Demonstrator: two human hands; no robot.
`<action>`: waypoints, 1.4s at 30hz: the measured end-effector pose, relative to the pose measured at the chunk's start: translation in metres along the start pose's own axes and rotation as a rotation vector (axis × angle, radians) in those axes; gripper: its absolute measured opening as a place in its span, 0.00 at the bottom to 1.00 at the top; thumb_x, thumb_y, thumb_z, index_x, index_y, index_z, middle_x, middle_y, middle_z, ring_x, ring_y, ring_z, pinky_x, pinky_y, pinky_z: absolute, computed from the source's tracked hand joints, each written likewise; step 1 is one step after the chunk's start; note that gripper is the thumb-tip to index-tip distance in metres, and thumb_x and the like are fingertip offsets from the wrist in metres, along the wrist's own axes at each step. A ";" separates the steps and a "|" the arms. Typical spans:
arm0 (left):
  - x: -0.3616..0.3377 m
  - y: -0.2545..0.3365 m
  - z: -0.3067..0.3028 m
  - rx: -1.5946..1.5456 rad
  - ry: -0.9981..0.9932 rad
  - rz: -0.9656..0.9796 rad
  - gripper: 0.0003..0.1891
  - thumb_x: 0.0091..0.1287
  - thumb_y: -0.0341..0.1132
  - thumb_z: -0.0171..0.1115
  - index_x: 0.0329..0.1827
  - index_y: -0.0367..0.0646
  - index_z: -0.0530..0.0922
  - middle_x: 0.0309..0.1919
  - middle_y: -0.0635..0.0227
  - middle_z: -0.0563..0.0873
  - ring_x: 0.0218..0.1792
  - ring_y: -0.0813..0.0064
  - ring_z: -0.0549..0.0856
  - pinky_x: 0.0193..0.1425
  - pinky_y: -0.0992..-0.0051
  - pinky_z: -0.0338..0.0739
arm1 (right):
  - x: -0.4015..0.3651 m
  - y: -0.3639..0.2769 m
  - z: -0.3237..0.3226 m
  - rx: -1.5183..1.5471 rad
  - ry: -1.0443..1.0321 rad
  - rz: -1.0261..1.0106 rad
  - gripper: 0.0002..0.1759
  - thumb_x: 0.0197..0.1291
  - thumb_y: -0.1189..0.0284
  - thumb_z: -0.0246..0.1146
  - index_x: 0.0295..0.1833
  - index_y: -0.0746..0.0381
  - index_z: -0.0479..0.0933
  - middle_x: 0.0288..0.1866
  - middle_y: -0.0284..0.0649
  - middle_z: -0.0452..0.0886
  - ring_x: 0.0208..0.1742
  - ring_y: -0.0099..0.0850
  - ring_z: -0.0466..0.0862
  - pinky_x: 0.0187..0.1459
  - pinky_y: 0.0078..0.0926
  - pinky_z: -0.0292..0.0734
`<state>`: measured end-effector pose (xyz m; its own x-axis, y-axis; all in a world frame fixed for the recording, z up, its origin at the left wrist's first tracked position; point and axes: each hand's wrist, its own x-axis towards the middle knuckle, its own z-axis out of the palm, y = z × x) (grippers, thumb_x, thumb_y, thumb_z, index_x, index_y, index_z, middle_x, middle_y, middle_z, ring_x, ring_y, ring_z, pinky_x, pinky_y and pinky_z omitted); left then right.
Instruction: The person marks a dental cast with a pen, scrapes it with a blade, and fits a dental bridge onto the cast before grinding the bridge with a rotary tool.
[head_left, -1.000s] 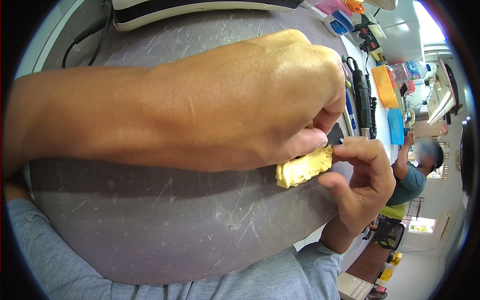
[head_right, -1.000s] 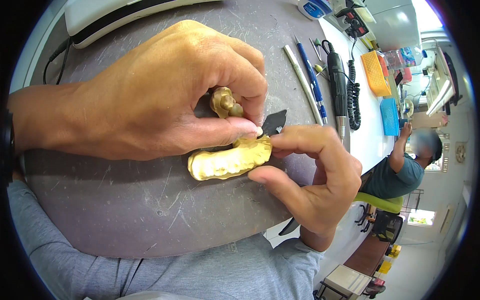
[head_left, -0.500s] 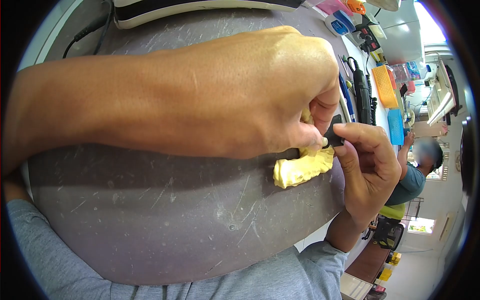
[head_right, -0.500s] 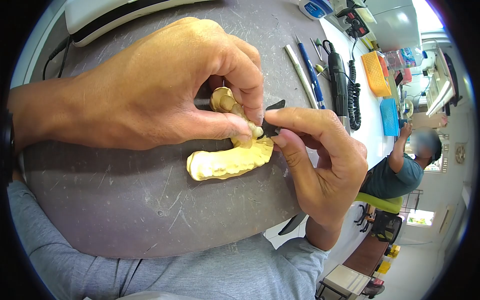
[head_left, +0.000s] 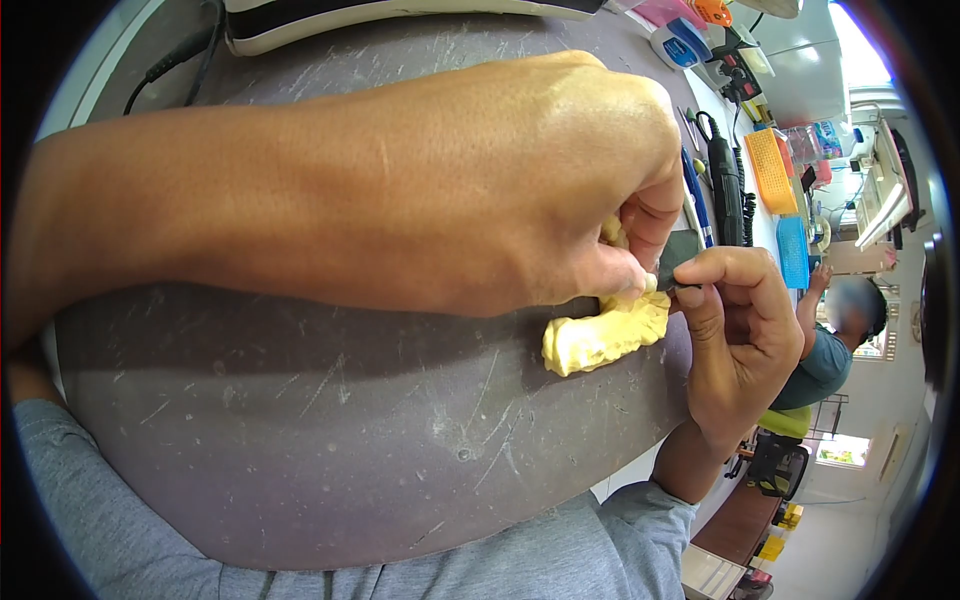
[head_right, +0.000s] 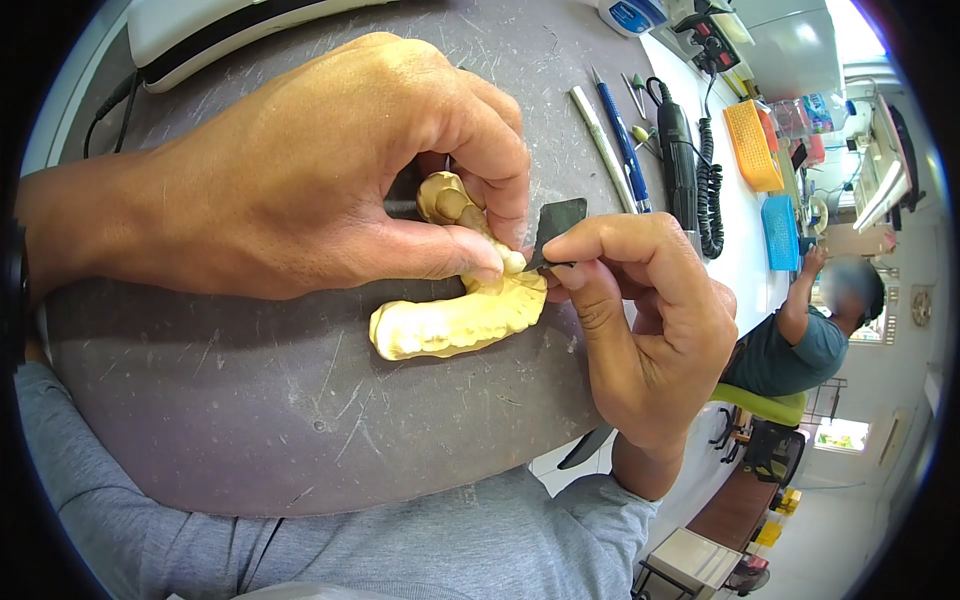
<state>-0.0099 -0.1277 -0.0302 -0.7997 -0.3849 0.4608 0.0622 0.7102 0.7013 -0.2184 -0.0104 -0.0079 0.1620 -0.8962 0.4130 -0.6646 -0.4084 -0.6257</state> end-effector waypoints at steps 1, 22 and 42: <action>0.000 -0.001 0.001 -0.008 0.007 0.006 0.11 0.59 0.30 0.71 0.35 0.28 0.82 0.33 0.47 0.87 0.38 0.53 0.89 0.43 0.63 0.82 | 0.000 -0.001 0.001 0.000 0.000 0.000 0.04 0.64 0.86 0.65 0.43 0.73 0.81 0.38 0.42 0.85 0.37 0.24 0.86 0.39 0.18 0.82; -0.009 -0.005 -0.006 -0.215 0.075 -0.029 0.07 0.60 0.25 0.68 0.38 0.32 0.80 0.34 0.55 0.84 0.37 0.62 0.86 0.44 0.68 0.80 | 0.018 -0.005 0.002 -0.058 -0.027 0.009 0.07 0.56 0.81 0.72 0.41 0.70 0.85 0.36 0.43 0.87 0.37 0.28 0.86 0.42 0.22 0.81; -0.022 0.003 -0.022 -0.290 0.110 0.090 0.06 0.61 0.25 0.68 0.38 0.30 0.83 0.30 0.53 0.87 0.34 0.62 0.88 0.43 0.68 0.81 | 0.025 -0.007 -0.006 0.121 -0.205 0.292 0.13 0.56 0.77 0.76 0.44 0.70 0.82 0.39 0.38 0.86 0.39 0.20 0.85 0.43 0.15 0.79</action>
<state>0.0210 -0.1302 -0.0265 -0.7147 -0.4008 0.5733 0.3102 0.5530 0.7733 -0.2140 -0.0291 0.0109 0.1291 -0.9890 0.0727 -0.6156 -0.1374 -0.7759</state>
